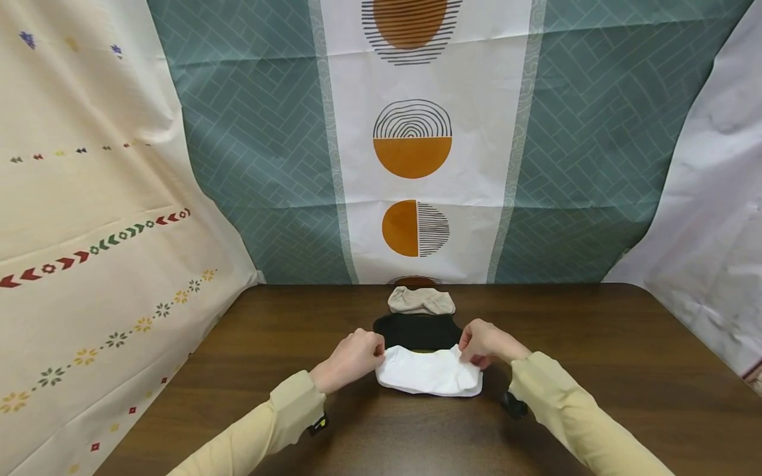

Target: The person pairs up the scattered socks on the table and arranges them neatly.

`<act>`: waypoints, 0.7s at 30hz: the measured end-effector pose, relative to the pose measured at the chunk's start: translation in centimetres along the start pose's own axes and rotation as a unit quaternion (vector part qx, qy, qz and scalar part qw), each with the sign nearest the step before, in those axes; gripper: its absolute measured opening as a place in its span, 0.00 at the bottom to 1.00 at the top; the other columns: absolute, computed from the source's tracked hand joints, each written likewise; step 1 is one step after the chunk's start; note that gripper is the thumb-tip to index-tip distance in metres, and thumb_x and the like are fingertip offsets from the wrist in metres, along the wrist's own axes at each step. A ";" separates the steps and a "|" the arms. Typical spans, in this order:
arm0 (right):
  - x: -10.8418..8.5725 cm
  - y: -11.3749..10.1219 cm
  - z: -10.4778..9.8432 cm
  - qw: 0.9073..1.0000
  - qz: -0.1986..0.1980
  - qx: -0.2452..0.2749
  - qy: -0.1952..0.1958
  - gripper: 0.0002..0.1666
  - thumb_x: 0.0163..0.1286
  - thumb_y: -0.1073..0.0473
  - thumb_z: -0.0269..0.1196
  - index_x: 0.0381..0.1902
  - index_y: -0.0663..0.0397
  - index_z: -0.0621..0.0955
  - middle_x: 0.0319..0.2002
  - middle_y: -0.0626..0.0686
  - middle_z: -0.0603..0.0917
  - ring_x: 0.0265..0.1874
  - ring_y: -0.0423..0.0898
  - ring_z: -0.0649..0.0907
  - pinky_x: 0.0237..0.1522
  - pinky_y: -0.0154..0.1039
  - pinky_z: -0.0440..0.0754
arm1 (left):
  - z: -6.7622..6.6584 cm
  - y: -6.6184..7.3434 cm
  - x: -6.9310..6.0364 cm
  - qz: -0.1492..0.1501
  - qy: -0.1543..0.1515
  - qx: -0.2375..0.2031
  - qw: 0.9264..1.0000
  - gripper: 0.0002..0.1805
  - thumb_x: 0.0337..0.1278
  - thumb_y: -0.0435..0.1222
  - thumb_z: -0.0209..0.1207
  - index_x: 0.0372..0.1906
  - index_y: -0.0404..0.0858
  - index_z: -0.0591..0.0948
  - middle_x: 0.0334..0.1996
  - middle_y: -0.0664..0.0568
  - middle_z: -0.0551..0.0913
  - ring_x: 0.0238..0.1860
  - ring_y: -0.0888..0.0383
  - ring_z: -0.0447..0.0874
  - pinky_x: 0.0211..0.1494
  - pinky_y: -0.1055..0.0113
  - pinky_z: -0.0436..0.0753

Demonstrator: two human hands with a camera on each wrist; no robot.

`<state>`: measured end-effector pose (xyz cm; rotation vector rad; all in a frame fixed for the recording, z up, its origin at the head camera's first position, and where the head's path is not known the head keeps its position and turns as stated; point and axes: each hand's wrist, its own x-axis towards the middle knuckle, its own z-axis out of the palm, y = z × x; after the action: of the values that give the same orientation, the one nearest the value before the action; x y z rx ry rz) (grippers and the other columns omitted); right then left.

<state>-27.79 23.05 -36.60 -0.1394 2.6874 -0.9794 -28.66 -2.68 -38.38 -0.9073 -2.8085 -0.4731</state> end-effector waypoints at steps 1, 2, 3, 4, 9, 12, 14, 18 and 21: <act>0.0 0.0 0.0 1.000 0.002 -0.003 -0.001 0.08 0.51 0.71 0.66 0.26 0.62 0.75 0.21 0.53 0.73 0.18 0.44 0.75 0.22 0.37 0.77 | 0.0 0.0 0.0 0.001 0.002 0.001 1.000 0.10 0.44 0.28 0.57 0.15 0.41 0.75 0.11 0.60 0.67 0.14 0.64 0.63 0.16 0.72 0.64; -0.1 0.1 0.0 1.000 0.003 -0.007 -0.001 0.09 0.51 0.71 0.66 0.26 0.62 0.75 0.22 0.53 0.73 0.18 0.44 0.75 0.22 0.37 0.77 | 0.0 0.0 -0.1 0.002 0.005 0.003 1.000 0.10 0.44 0.27 0.58 0.15 0.41 0.75 0.11 0.60 0.67 0.15 0.64 0.63 0.15 0.71 0.64; -0.1 0.1 0.0 1.000 0.004 -0.008 -0.002 0.09 0.51 0.71 0.66 0.27 0.62 0.75 0.22 0.53 0.73 0.19 0.45 0.75 0.22 0.38 0.77 | 0.1 -0.1 -0.1 0.002 0.005 0.004 1.000 0.10 0.43 0.27 0.58 0.15 0.41 0.75 0.11 0.60 0.67 0.15 0.64 0.63 0.15 0.71 0.65; -0.2 0.2 0.1 1.000 0.006 -0.010 -0.003 0.09 0.51 0.71 0.66 0.27 0.62 0.75 0.22 0.53 0.73 0.19 0.45 0.75 0.23 0.38 0.78 | 0.1 -0.1 -0.1 0.002 0.006 0.004 1.000 0.10 0.43 0.27 0.58 0.15 0.41 0.75 0.11 0.60 0.67 0.15 0.63 0.64 0.15 0.71 0.65; -0.6 0.4 0.2 1.000 0.011 -0.017 -0.010 0.10 0.50 0.71 0.67 0.26 0.62 0.75 0.21 0.53 0.73 0.20 0.45 0.75 0.23 0.39 0.78 | 0.5 -0.3 -0.2 -0.001 0.007 0.010 1.000 0.10 0.42 0.27 0.58 0.14 0.41 0.74 0.11 0.60 0.67 0.15 0.63 0.64 0.15 0.70 0.65; -0.7 0.5 0.3 1.000 0.012 -0.021 -0.012 0.10 0.49 0.71 0.67 0.26 0.62 0.75 0.21 0.53 0.73 0.20 0.45 0.75 0.24 0.39 0.78 | 0.6 -0.4 -0.2 -0.001 0.006 0.010 1.000 0.10 0.41 0.28 0.58 0.13 0.41 0.74 0.11 0.60 0.67 0.14 0.62 0.64 0.15 0.70 0.65; -0.7 0.5 0.4 1.000 0.017 -0.020 -0.012 0.10 0.49 0.71 0.67 0.26 0.62 0.75 0.21 0.53 0.73 0.20 0.45 0.75 0.24 0.39 0.78 | 0.7 -0.4 -0.2 -0.002 0.001 0.009 1.000 0.10 0.42 0.28 0.58 0.14 0.41 0.74 0.11 0.60 0.67 0.14 0.63 0.64 0.15 0.71 0.64; -0.7 0.6 0.6 0.999 0.024 -0.020 -0.011 0.11 0.49 0.71 0.68 0.26 0.62 0.75 0.21 0.53 0.73 0.20 0.45 0.74 0.24 0.39 0.78 | 0.7 -0.5 -0.2 -0.003 -0.006 0.008 1.000 0.10 0.42 0.29 0.59 0.14 0.41 0.74 0.11 0.60 0.67 0.14 0.63 0.63 0.15 0.71 0.64; -0.6 0.6 0.6 0.999 0.023 -0.021 -0.013 0.11 0.49 0.71 0.68 0.26 0.62 0.75 0.21 0.53 0.73 0.20 0.45 0.74 0.24 0.39 0.78 | 0.7 -0.5 -0.3 -0.005 -0.011 0.007 1.000 0.11 0.42 0.30 0.60 0.14 0.42 0.74 0.11 0.60 0.67 0.14 0.63 0.63 0.15 0.71 0.64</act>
<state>-27.01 23.26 -37.27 -0.0963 2.6769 -0.9011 -28.79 -2.98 -39.24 -0.9018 -2.8342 -0.4478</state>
